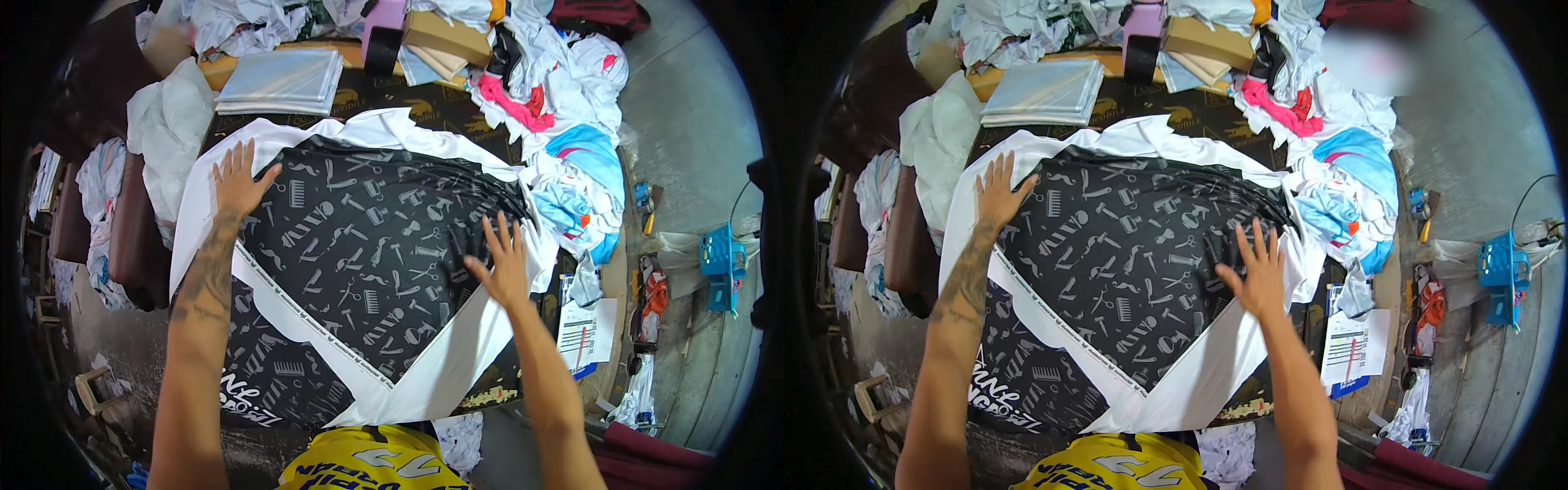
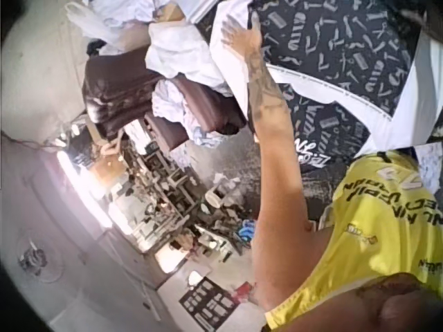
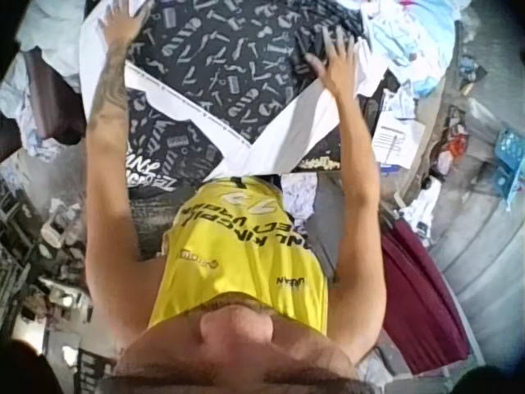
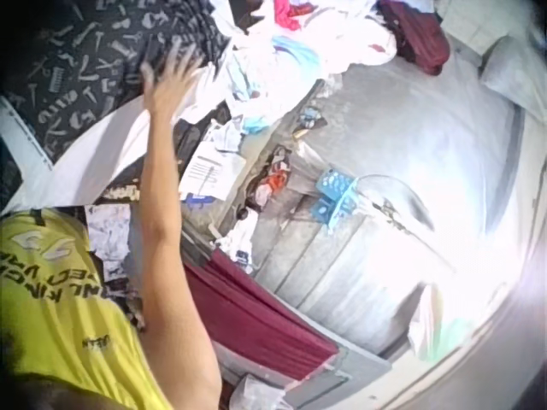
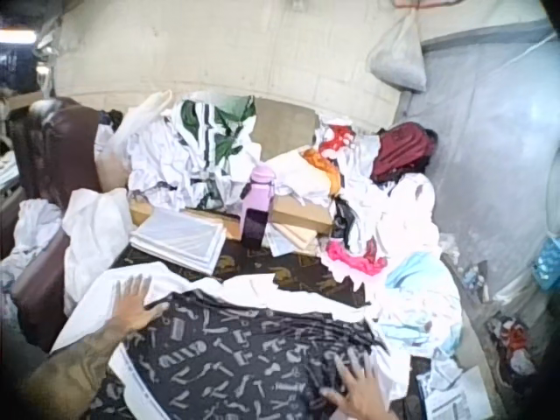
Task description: The person places a white sheet of fabric on a table, smooths it, and uses shears to cut it into smaller pieces. The person repeats this process with multiple sheets, cutting and stacking the pieces on the table.
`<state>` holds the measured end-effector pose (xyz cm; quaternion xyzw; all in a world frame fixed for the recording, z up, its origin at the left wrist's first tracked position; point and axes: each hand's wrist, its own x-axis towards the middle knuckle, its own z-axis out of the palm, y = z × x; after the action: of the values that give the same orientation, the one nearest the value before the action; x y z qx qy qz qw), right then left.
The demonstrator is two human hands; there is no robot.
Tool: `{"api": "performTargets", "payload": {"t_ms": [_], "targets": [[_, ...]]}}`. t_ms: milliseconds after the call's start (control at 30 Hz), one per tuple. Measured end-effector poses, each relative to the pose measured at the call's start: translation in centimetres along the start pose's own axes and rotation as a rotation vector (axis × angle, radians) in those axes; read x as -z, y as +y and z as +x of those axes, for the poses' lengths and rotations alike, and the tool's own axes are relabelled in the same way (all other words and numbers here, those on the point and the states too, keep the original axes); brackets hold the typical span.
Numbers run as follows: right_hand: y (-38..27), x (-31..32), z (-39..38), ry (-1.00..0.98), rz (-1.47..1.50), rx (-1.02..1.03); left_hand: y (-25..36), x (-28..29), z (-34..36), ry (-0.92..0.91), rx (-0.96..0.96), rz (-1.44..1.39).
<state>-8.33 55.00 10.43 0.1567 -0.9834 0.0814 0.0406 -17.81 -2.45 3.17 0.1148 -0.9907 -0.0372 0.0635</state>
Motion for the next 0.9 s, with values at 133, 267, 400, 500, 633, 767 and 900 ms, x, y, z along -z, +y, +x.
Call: {"api": "performTargets", "payload": {"t_ms": [133,267,400,500,633,767,900], "targets": [[-1.5,2.3,-18.0,0.041,0.078,-0.385,2.8,3.4,-14.3,0.099,-0.008,-0.225],[-1.0,1.7,-32.9,-0.059,0.087,-0.648,13.1,7.9,-36.8,-0.213,-0.029,-0.478],[3.9,1.7,-36.3,0.037,0.165,-0.681,23.3,8.6,-49.2,-0.403,-0.603,-0.578],[8.4,3.0,-36.5,-0.148,0.268,-0.623,25.7,8.1,-51.8,-0.270,-0.470,-0.551],[11.3,7.8,-40.1,-0.557,1.030,-0.782,25.2,8.6,-53.6,-0.309,-0.412,-0.760],[8.3,11.3,-43.9,-0.926,0.945,-0.759,25.4,9.5,-55.7,-0.156,-0.073,-0.810],[2.1,7.4,-39.4,-1.260,0.742,-0.134,26.4,9.5,-56.3,-0.191,-0.002,-0.833]]}}
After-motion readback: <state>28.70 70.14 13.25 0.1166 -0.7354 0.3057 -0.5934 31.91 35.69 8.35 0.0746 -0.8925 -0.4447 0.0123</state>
